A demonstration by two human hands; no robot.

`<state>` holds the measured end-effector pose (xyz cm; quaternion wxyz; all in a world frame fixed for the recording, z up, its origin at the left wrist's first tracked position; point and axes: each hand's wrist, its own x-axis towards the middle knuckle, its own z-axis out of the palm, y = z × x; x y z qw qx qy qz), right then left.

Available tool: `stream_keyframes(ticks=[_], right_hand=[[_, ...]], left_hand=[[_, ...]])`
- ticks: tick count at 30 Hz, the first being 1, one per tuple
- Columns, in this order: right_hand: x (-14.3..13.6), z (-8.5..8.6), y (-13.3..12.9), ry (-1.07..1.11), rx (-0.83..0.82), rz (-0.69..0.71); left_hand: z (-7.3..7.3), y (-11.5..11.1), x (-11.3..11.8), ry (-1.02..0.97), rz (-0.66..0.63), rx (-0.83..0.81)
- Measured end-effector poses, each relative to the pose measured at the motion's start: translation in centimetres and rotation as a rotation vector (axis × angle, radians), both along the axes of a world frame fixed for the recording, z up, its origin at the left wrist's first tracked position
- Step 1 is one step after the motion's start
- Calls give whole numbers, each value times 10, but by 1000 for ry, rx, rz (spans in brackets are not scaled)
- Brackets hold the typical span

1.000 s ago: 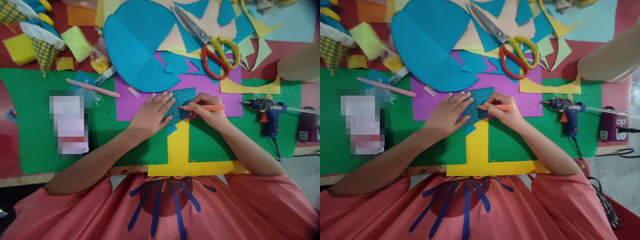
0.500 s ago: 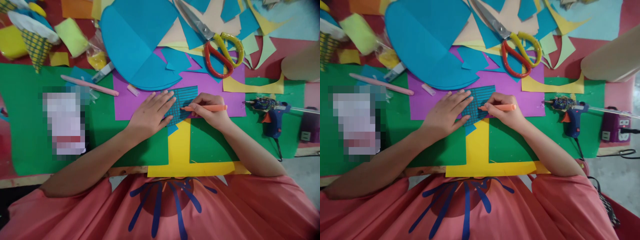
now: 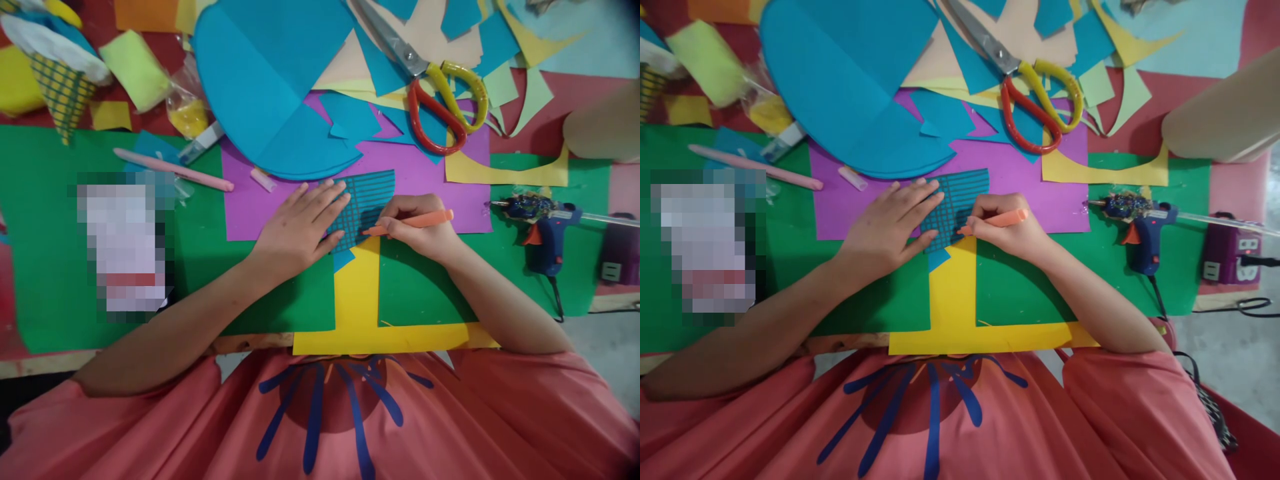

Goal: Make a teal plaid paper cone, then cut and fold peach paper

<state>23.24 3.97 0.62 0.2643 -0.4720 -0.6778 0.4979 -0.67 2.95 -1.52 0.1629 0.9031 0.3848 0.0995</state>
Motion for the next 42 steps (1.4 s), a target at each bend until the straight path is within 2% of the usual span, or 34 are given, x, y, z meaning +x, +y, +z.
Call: stream_keyframes(ticks=[9,16,18,22,25,31,34,38,42], right_hand=[[0,2,0,5,41,56],[-2,5,0,25,5,62],[0,3,0,83,-29,-1],[3,-6,1,365,-46,-276],[4,-9,3,452,-51,-330],[1,-3,2,300,-54,-245],[0,-1,2,241,-32,-210],[-1,-2,1,161,6,-189],[-1,-2,1,106,22,-165]], left_hand=[[1,0,0,13,-2,38],[2,0,1,13,6,7],[2,0,1,17,7,-5],[6,-3,1,13,3,16],[10,-7,2,2,-12,115],[10,-10,1,-41,-118,228],[10,-10,2,-26,-161,152],[12,-10,3,19,-141,17],[12,-10,3,-12,-146,34]])
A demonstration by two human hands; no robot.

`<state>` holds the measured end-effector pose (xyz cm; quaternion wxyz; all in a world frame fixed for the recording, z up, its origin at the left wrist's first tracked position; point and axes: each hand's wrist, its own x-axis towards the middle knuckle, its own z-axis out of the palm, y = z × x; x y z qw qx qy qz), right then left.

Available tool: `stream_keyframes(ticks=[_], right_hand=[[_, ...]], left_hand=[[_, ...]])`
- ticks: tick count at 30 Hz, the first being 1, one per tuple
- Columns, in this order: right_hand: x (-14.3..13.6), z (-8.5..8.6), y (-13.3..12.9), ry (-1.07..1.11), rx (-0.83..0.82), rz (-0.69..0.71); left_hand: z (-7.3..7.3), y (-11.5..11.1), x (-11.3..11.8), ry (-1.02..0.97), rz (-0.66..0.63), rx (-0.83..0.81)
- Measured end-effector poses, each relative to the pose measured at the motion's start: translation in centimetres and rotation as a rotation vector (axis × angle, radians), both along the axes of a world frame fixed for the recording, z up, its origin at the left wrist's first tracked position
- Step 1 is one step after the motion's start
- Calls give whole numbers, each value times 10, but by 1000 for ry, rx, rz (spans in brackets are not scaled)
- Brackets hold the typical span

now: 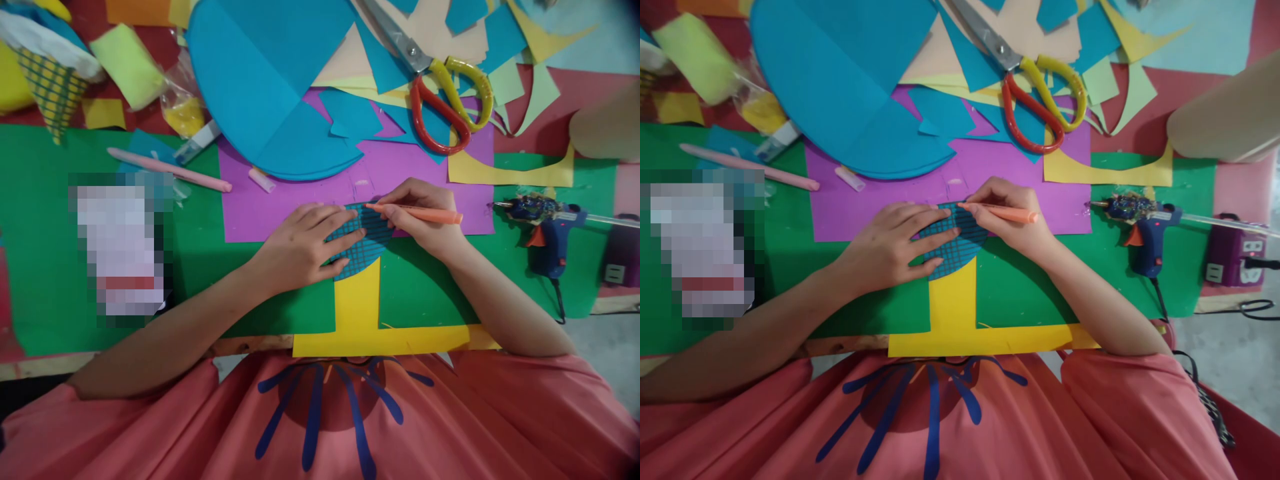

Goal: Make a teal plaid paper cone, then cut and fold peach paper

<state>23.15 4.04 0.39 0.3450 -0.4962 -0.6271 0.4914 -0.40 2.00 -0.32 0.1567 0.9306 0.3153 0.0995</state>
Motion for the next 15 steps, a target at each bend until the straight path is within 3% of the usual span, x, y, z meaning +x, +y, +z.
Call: stream_keyframes(ticks=[15], right_hand=[[-1,1,2,-14,1,26]], left_hand=[[1,0,0,27,2,4]])
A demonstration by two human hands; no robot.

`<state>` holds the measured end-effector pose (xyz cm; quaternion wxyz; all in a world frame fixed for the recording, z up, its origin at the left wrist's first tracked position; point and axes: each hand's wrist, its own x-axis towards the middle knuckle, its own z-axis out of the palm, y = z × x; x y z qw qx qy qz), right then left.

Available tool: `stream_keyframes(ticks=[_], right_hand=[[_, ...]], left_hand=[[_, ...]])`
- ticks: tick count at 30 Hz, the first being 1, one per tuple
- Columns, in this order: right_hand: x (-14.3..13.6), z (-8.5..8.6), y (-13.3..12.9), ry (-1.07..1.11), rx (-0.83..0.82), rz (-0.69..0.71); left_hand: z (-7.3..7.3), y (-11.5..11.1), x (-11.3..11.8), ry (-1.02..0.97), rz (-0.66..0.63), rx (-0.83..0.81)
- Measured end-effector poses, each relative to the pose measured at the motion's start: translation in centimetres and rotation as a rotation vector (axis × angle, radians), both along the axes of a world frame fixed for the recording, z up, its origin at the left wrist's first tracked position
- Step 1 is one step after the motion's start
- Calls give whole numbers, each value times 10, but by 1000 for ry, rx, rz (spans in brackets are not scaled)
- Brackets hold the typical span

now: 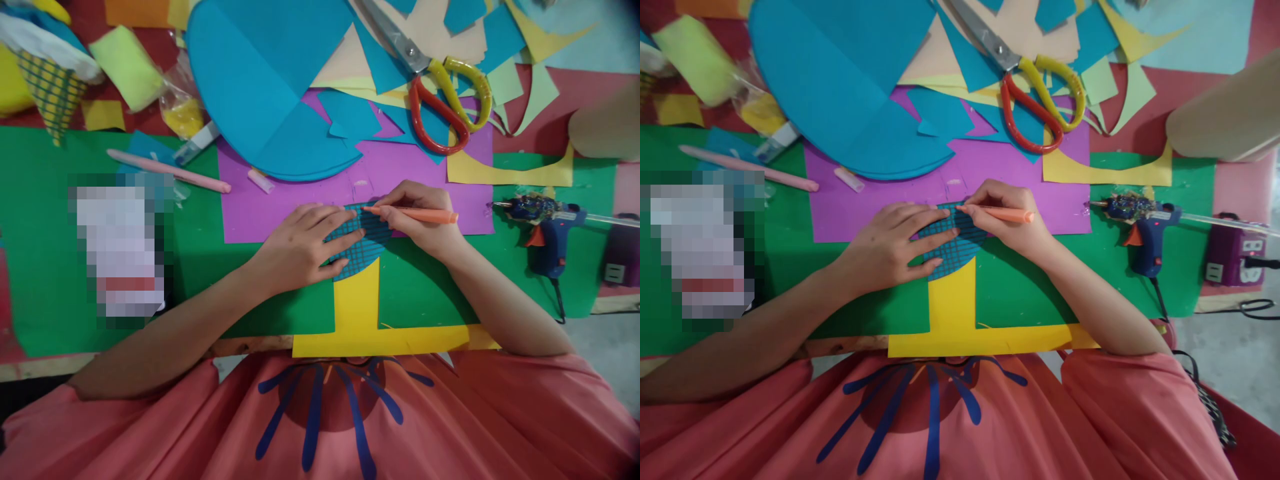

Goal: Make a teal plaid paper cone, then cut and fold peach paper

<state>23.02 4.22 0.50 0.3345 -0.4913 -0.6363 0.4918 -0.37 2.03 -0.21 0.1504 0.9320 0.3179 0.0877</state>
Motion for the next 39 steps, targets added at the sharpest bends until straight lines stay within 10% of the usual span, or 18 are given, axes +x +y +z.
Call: stream_keyframes(ticks=[9,17,39], right_hand=[[1,1,2,-69,11,47],[2,4,2,-46,-8,71],[0,1,-2,-22,21,18]], left_hand=[[1,1,1,-3,22,-88],[-2,0,0,-82,-35,199],[-1,0,0,19,109,45]])
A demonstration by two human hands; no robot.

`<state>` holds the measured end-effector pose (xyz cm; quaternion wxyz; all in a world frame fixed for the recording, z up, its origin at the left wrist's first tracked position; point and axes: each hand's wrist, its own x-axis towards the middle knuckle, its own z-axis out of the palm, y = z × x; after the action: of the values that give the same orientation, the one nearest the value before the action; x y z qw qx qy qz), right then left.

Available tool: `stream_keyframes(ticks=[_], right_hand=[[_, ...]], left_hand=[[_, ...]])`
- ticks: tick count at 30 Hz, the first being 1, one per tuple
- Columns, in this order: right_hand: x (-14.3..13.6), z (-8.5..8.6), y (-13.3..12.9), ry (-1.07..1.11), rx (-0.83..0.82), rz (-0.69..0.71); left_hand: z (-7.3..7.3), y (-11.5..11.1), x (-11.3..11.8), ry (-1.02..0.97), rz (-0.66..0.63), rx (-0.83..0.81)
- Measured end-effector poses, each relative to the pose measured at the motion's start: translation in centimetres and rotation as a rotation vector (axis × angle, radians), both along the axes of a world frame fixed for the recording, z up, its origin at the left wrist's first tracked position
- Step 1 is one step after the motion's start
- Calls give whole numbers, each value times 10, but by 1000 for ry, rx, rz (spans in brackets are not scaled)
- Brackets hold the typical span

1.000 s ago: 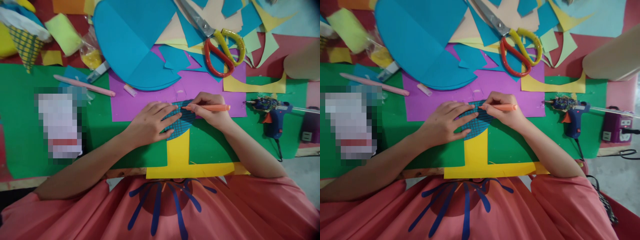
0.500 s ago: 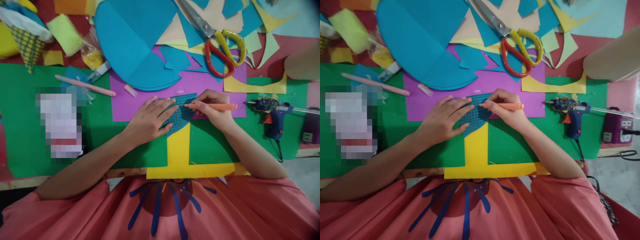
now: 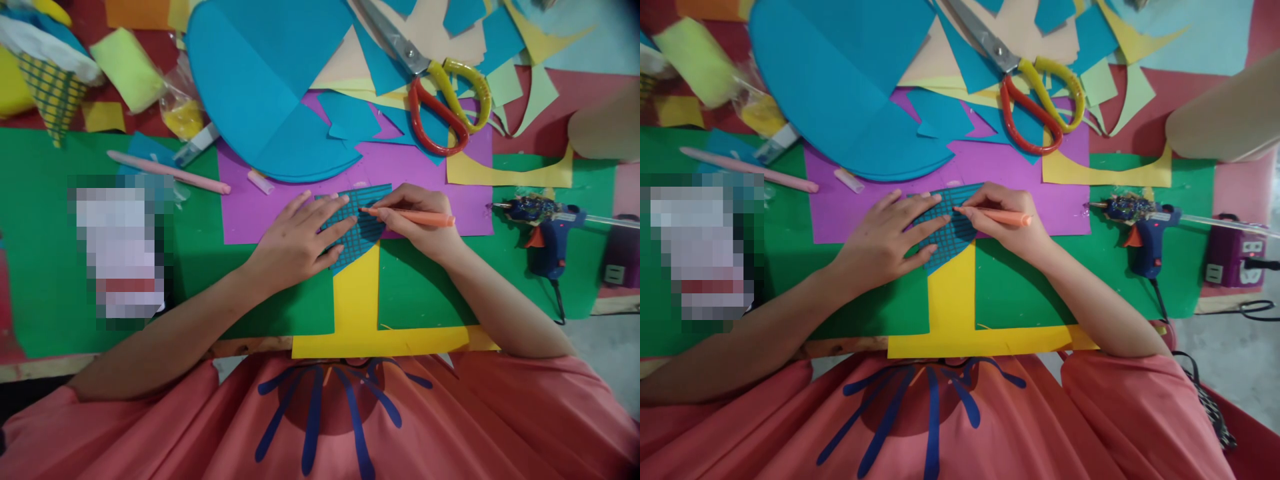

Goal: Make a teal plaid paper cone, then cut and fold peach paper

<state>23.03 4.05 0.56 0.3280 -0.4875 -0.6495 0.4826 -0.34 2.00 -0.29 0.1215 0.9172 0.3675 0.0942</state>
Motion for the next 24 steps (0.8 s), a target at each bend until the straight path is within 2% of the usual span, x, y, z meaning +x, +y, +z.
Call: stream_keyframes(ticks=[18,24], right_hand=[[3,2,2,-18,-36,82],[2,3,3,69,-127,-70]], left_hand=[[-8,0,-1,-84,-22,103],[-9,1,-2,-92,-22,96]])
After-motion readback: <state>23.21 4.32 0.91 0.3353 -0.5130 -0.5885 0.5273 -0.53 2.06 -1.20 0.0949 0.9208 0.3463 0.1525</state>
